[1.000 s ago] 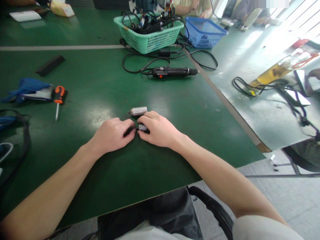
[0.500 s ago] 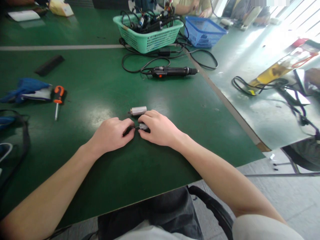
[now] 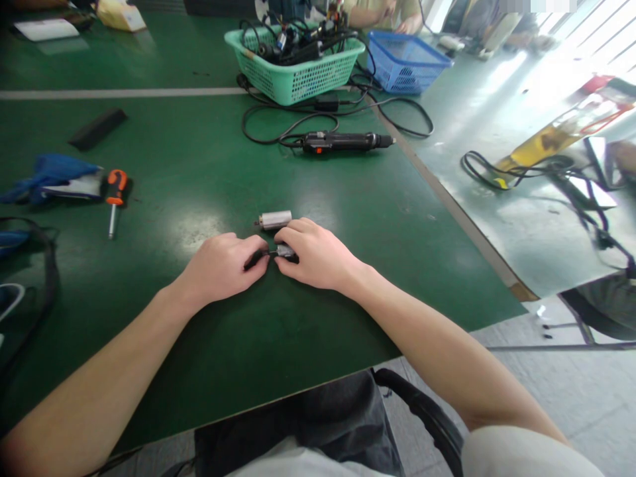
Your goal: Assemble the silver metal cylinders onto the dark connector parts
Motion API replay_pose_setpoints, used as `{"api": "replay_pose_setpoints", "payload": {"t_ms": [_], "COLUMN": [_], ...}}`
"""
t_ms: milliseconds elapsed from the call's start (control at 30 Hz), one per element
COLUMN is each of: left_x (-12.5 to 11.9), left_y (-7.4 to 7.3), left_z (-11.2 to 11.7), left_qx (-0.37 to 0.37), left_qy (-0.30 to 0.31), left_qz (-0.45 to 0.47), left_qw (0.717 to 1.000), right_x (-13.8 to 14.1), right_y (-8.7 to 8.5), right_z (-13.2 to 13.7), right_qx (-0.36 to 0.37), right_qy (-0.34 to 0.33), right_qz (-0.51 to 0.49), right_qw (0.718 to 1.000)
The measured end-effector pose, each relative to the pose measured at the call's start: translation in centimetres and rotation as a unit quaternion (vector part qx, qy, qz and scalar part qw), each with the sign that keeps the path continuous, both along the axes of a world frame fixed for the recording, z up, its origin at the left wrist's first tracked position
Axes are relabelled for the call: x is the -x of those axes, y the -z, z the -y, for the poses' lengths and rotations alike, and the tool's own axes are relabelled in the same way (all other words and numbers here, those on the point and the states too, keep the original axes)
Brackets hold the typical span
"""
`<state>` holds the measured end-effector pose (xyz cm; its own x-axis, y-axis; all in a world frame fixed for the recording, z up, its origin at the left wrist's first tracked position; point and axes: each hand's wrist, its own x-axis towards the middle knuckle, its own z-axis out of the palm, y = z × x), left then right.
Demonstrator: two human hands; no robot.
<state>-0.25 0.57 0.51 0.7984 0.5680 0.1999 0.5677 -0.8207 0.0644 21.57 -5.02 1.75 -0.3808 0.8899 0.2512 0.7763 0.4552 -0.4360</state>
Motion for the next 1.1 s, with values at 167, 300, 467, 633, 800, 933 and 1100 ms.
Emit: {"api": "replay_pose_setpoints", "payload": {"t_ms": [167, 300, 467, 633, 800, 933, 1100], "left_x": [-0.03, -0.09, -0.13, -0.13, -0.07, -0.07, -0.05], "left_y": [-0.01, -0.14, -0.24, -0.24, -0.24, -0.18, -0.15], "left_z": [0.03, 0.11, 0.03, 0.02, 0.03, 0.01, -0.01], "left_qx": [-0.007, -0.010, -0.010, -0.007, -0.008, -0.006, -0.003], "left_qy": [0.002, 0.002, 0.004, 0.005, 0.006, 0.007, 0.008], "left_qz": [-0.004, -0.005, -0.004, -0.006, -0.006, -0.008, -0.009], "left_qw": [1.000, 1.000, 1.000, 1.000, 1.000, 1.000, 1.000], "right_x": [-0.05, -0.08, -0.14, -0.15, -0.14, -0.18, -0.22], "right_y": [0.04, 0.16, 0.20, 0.09, 0.17, 0.22, 0.14], "right_z": [-0.01, 0.00, 0.01, -0.02, -0.03, -0.02, -0.04], "right_qx": [0.004, 0.008, 0.006, 0.003, 0.002, 0.005, 0.003], "right_qy": [-0.003, -0.002, -0.004, -0.007, -0.007, -0.007, -0.008], "right_qz": [-0.002, -0.005, -0.005, -0.002, -0.002, -0.003, -0.003], "right_qw": [1.000, 1.000, 1.000, 1.000, 1.000, 1.000, 1.000]}}
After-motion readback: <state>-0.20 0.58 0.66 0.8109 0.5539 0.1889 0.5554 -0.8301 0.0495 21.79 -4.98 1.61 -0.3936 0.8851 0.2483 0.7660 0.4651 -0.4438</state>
